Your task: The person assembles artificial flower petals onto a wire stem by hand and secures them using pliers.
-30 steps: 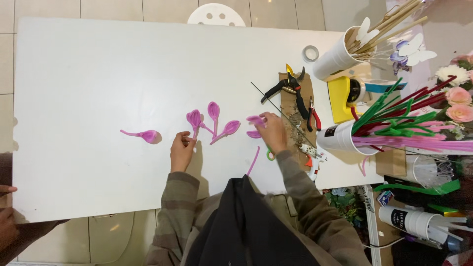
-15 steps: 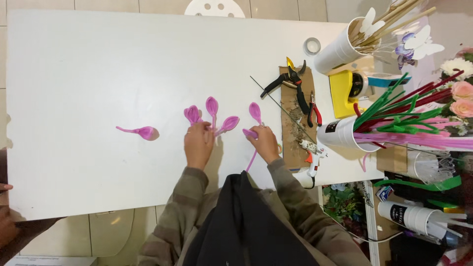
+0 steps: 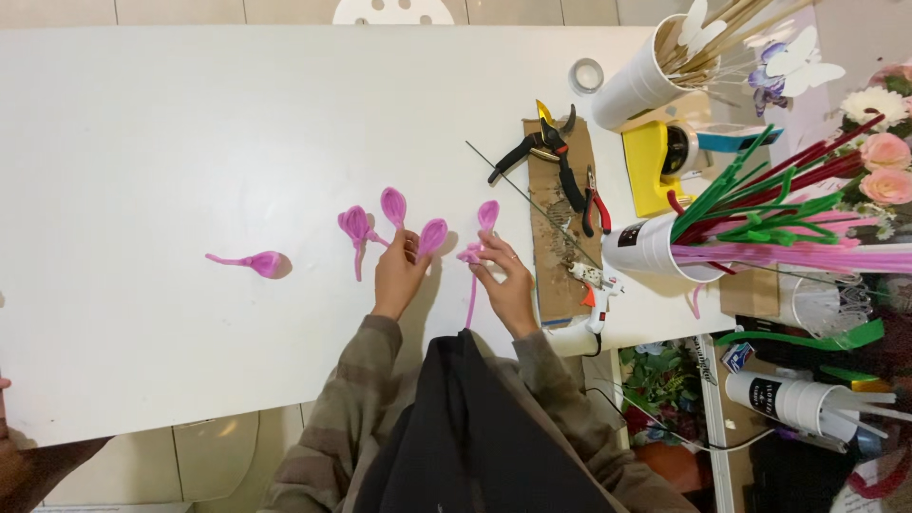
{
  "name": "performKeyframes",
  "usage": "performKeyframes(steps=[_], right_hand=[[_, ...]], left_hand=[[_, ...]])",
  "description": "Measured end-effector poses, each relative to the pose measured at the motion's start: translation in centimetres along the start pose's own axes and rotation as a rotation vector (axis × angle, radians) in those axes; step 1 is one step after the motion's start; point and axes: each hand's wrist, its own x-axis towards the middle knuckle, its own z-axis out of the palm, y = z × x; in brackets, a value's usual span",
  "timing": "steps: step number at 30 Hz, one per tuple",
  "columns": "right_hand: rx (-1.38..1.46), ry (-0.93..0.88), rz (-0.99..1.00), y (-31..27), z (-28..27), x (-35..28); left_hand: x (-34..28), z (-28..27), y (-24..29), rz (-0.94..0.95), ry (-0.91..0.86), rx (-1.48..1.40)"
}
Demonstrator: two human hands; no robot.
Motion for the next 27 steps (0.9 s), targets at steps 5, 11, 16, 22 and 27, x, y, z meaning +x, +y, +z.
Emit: performKeyframes(steps=[5, 11, 16, 22, 27], right_hand=[[0.348, 0.089, 0.249, 3.9, 0.4, -0.4], [0.214, 0.161, 0.342, 3.4, 0.3, 0.2], [-0.251, -0.033, 0.262, 4.1, 0.9, 0.8], [-0.511, 0.194, 0.309, -0.9, -3.5, 1.9], [-0.782, 0.247, 0.253, 9.5, -7.5, 5.1]], left_hand=[[0.3, 1.6, -3.4, -0.049, -0.067, -0.278], [-0.7, 0.5, -1.0, -0.220, -0.124, -0.491], [-1.2, 0.8, -0.2, -0.256, -0.141, -0.414], [-2.2, 0.9, 0.0, -0.006, -0.070, -0.094], [-3.8, 1.1, 0.9, 0.123, 0.015, 0.239]])
